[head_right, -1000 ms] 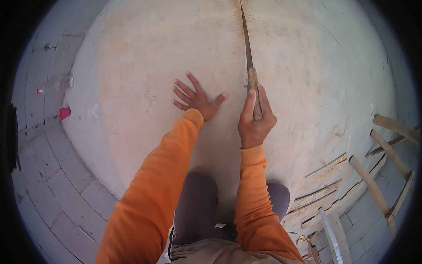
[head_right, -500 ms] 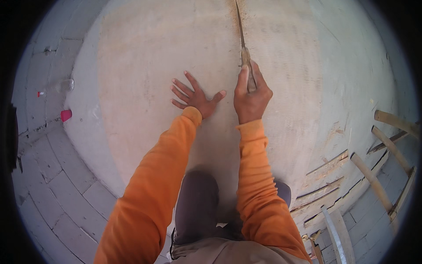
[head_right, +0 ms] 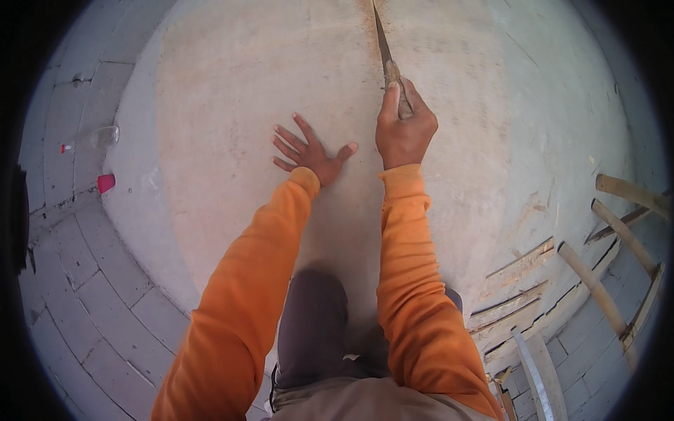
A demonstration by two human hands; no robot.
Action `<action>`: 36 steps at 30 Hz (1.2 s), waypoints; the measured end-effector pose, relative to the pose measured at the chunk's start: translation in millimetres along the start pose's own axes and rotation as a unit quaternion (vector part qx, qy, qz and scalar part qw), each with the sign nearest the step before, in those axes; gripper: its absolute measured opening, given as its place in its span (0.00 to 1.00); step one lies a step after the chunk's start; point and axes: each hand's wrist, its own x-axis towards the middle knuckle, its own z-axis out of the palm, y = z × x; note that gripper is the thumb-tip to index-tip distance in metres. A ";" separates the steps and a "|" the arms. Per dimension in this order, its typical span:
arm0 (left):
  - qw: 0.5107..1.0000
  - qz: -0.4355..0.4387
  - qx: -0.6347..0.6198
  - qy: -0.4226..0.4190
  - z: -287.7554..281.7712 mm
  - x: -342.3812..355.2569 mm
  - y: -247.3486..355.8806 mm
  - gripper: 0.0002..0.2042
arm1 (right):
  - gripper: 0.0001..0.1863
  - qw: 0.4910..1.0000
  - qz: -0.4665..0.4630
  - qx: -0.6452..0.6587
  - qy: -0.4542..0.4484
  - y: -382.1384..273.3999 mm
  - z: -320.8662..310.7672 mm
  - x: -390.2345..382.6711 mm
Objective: The person saws a piece of plywood in half using a hand saw while kneeling on the floor, then stands up and picks up a metal rod.
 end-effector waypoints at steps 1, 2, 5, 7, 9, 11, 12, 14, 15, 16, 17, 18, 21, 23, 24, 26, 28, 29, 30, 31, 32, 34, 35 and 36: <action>1.000 0.003 -0.004 0.003 1.2 3.8 -2.9 0.74 | 0.16 1.000 0.010 0.006 -0.013 -4.0 -0.7 7.8; 1.000 0.006 -0.007 0.002 4.3 2.8 -5.8 0.74 | 0.16 0.999 0.023 0.009 -0.027 -5.4 -4.1 9.1; 1.000 -0.017 -0.002 0.006 -5.5 1.7 -22.2 0.74 | 0.16 1.000 0.019 -0.008 -0.007 -11.6 -49.6 -96.1; 1.000 -0.026 0.004 0.009 -9.7 0.0 -22.4 0.74 | 0.16 1.000 0.014 0.003 0.004 -14.3 -69.4 -130.1; 1.000 -0.023 0.002 0.008 -7.4 -0.6 -20.8 0.74 | 0.16 1.000 -0.006 -0.017 0.002 -25.8 -76.3 -133.8; 1.000 -0.011 -0.006 0.016 -5.9 -1.4 -17.1 0.74 | 0.16 0.999 -0.009 -0.040 -0.003 -8.3 -32.4 -77.1; 1.000 -0.004 -0.003 0.010 -5.9 -1.4 -7.5 0.75 | 0.15 1.000 -0.002 -0.013 -0.005 -3.5 -7.5 -29.0; 1.000 -0.007 0.006 -0.009 0.3 -1.5 -1.6 0.75 | 0.15 1.000 0.015 -0.001 -0.017 -2.8 1.4 1.1; 1.000 -0.006 0.002 -0.006 1.9 -1.1 -4.8 0.75 | 0.15 0.999 0.020 -0.013 -0.024 -4.4 -1.6 0.4; 1.000 -0.003 -0.003 -0.003 3.4 -0.6 -8.0 0.75 | 0.15 0.999 0.025 -0.026 -0.030 -5.1 -5.5 -0.7; 1.000 -0.004 -0.008 0.007 -0.7 2.9 -12.1 0.75 | 0.15 0.999 -0.001 -0.029 -0.022 -1.7 -16.3 -28.8; 1.000 -0.007 -0.005 0.014 -8.6 6.9 -14.5 0.75 | 0.15 0.999 -0.031 -0.026 -0.014 -2.3 -34.2 -69.6; 1.000 -0.018 0.003 0.005 -7.2 0.0 -20.4 0.75 | 0.15 0.998 0.037 -0.048 -0.010 -21.4 -79.4 -130.3; 1.000 -0.025 0.007 0.005 -8.9 -1.6 -23.2 0.75 | 0.15 0.999 0.012 -0.030 0.001 -14.5 -75.6 -130.2; 1.000 -0.021 0.006 0.003 -9.0 -2.6 -18.4 0.74 | 0.15 1.000 0.012 -0.019 0.001 -11.2 -58.2 -103.8; 1.000 -0.012 0.004 0.000 -6.5 -2.4 -7.0 0.74 | 0.16 1.000 0.019 -0.012 -0.008 -5.9 -9.4 -22.0; 1.000 0.006 -0.007 0.008 2.5 2.6 0.6 0.74 | 0.16 0.999 0.030 0.010 -0.027 -10.8 -1.4 22.5; 1.000 0.007 -0.010 0.012 6.1 2.9 -4.0 0.74 | 0.16 0.999 0.019 -0.014 -0.023 -10.4 -7.4 7.7; 1.000 -0.003 -0.004 -0.001 7.9 -0.3 -10.5 0.74 | 0.16 0.999 0.008 -0.039 -0.017 -12.0 -18.4 -21.0; 1.000 -0.012 0.000 0.001 0.1 2.1 -17.1 0.74 | 0.16 0.999 -0.012 -0.051 -0.011 -14.7 -24.4 -47.6; 1.000 -0.020 0.000 -0.002 -3.7 2.4 -18.0 0.74 | 0.16 1.000 0.006 -0.022 0.003 -13.2 -45.4 -86.5; 1.000 -0.024 -0.005 0.008 -7.0 -1.8 -22.3 0.75 | 0.16 1.000 0.020 0.002 0.006 -17.1 -71.8 -128.9; 1.000 -0.022 -0.005 0.008 -5.3 -3.3 -23.7 0.75 | 0.16 1.000 0.011 -0.008 0.004 -22.3 -77.4 -135.0; 1.000 -0.022 -0.004 0.013 -5.4 -1.6 -24.4 0.75 | 0.16 1.000 0.004 -0.016 0.000 -26.5 -78.1 -137.2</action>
